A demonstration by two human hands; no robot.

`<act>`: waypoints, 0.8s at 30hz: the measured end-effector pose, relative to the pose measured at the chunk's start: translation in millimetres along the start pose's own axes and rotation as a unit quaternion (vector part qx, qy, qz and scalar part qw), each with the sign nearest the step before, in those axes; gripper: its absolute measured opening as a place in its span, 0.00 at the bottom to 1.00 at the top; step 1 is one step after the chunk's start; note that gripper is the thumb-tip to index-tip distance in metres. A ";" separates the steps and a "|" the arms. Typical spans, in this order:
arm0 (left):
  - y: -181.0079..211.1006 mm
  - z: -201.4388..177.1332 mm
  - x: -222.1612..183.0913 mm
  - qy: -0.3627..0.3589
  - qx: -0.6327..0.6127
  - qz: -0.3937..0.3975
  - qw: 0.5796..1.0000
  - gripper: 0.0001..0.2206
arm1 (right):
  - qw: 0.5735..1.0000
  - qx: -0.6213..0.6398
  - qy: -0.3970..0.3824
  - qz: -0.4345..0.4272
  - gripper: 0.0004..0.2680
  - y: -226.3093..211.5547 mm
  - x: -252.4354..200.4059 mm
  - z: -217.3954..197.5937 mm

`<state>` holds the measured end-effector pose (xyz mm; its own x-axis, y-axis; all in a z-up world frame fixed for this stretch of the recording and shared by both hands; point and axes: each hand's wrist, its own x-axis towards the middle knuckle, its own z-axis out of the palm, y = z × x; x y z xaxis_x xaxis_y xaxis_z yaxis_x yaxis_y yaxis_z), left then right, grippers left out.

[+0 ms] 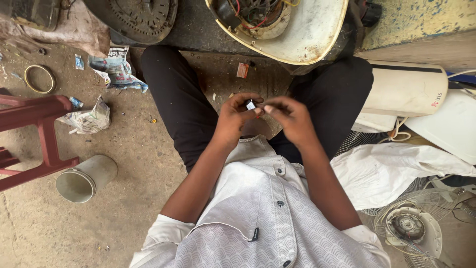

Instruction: The person sits on the floor and works on a disassembled ceiling fan. They clean the interior of the fan housing, handle the motor and wiring, and then install a new black plastic base cover, securing it with screws and connecting the power cord.

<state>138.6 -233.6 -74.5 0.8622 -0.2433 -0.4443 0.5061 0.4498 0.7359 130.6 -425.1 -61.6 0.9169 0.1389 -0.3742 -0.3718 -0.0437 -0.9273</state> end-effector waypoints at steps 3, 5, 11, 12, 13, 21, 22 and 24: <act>5.9 2.8 4.8 0.057 0.149 0.028 0.987 0.14 | 0.997 -0.047 -0.008 -0.065 0.13 -7.3 -2.9 7.1; 13.2 -0.6 10.8 0.048 0.162 0.094 0.981 0.12 | 0.999 0.003 0.022 -0.046 0.15 -11.8 0.1 10.7; 18.7 -1.1 18.9 -0.024 0.181 0.208 0.961 0.18 | 0.887 0.423 0.024 0.181 0.17 0.6 38.9 16.6; 21.2 0.4 21.4 -0.033 0.196 0.229 0.953 0.20 | 0.881 0.427 0.024 0.201 0.17 5.2 48.6 20.9; 23.4 2.0 21.6 -0.017 0.247 0.227 0.942 0.21 | 0.875 0.430 0.023 0.220 0.18 9.7 56.9 24.3; 5.5 14.7 -11.3 -0.239 0.577 0.382 0.681 0.27 | 0.884 0.440 0.004 0.159 0.08 52.0 131.3 58.7; 4.1 11.5 -9.6 -0.252 0.578 0.394 0.669 0.30 | 0.868 0.473 0.001 0.152 0.07 56.7 143.1 65.3; 4.7 -0.3 0.5 -0.276 0.581 0.419 0.641 0.35 | 0.860 0.476 0.005 0.185 0.06 62.1 163.1 74.8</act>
<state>141.3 -231.4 -71.5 0.5551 -0.7456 0.3688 -0.7428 -0.2448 0.6231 246.2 -331.2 -179.3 0.7097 0.2805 -0.6463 -0.5844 0.7467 -0.3177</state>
